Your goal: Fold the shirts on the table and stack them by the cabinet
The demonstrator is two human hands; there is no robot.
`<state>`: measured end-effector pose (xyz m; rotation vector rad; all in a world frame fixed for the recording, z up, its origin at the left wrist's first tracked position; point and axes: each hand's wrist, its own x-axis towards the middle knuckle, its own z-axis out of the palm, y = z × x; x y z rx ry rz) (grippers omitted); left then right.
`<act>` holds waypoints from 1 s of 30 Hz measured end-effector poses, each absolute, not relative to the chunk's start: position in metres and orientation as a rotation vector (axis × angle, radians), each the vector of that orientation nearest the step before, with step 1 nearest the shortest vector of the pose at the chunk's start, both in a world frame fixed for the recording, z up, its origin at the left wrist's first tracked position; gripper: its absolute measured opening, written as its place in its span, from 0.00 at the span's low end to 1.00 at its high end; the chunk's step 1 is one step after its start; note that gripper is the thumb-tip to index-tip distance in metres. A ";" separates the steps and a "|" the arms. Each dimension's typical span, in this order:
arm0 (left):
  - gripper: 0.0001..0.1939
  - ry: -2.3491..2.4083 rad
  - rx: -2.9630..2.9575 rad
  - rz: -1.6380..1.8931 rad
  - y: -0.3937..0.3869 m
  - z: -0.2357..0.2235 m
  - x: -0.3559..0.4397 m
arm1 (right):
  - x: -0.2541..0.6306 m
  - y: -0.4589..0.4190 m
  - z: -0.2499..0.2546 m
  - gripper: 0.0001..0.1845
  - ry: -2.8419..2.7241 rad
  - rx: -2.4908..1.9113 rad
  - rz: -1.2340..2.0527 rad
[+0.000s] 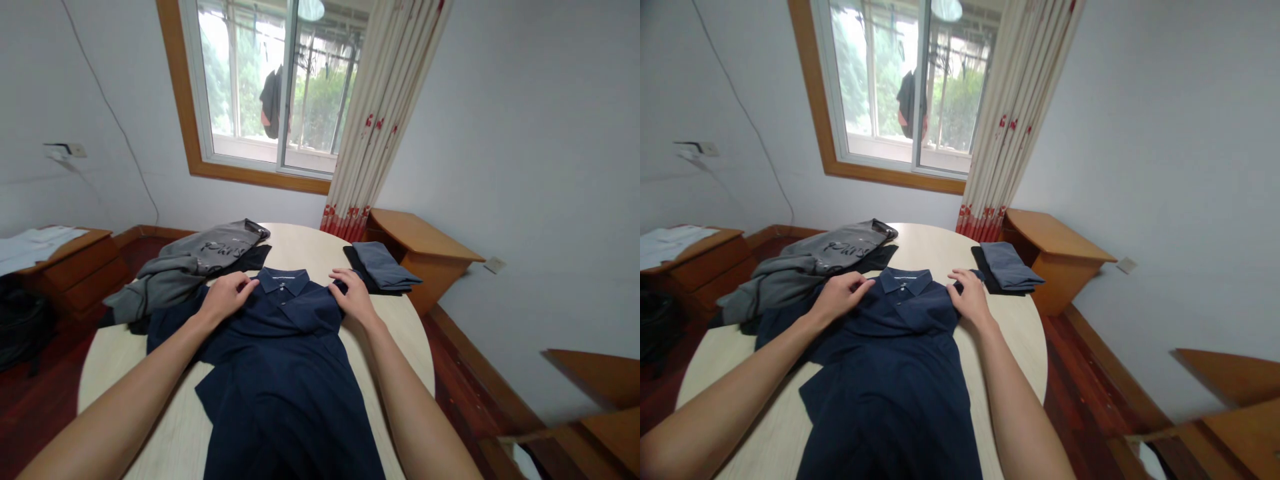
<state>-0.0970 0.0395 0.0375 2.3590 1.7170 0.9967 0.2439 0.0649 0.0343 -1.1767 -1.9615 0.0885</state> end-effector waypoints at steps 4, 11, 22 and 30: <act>0.24 1.693 2.433 0.837 0.054 0.013 -0.107 | 0.234 0.061 0.033 0.13 -2.110 -1.182 0.269; 0.31 1.864 2.341 0.466 0.069 -0.009 -0.115 | 0.251 0.056 0.040 0.16 -2.162 -1.698 0.243; 0.45 2.065 2.174 0.207 0.059 0.004 -0.105 | 0.256 0.046 0.060 0.20 -2.014 -2.064 0.182; 0.48 2.028 2.160 0.154 0.056 0.017 -0.105 | 0.237 0.059 0.034 0.11 -2.257 -1.342 0.403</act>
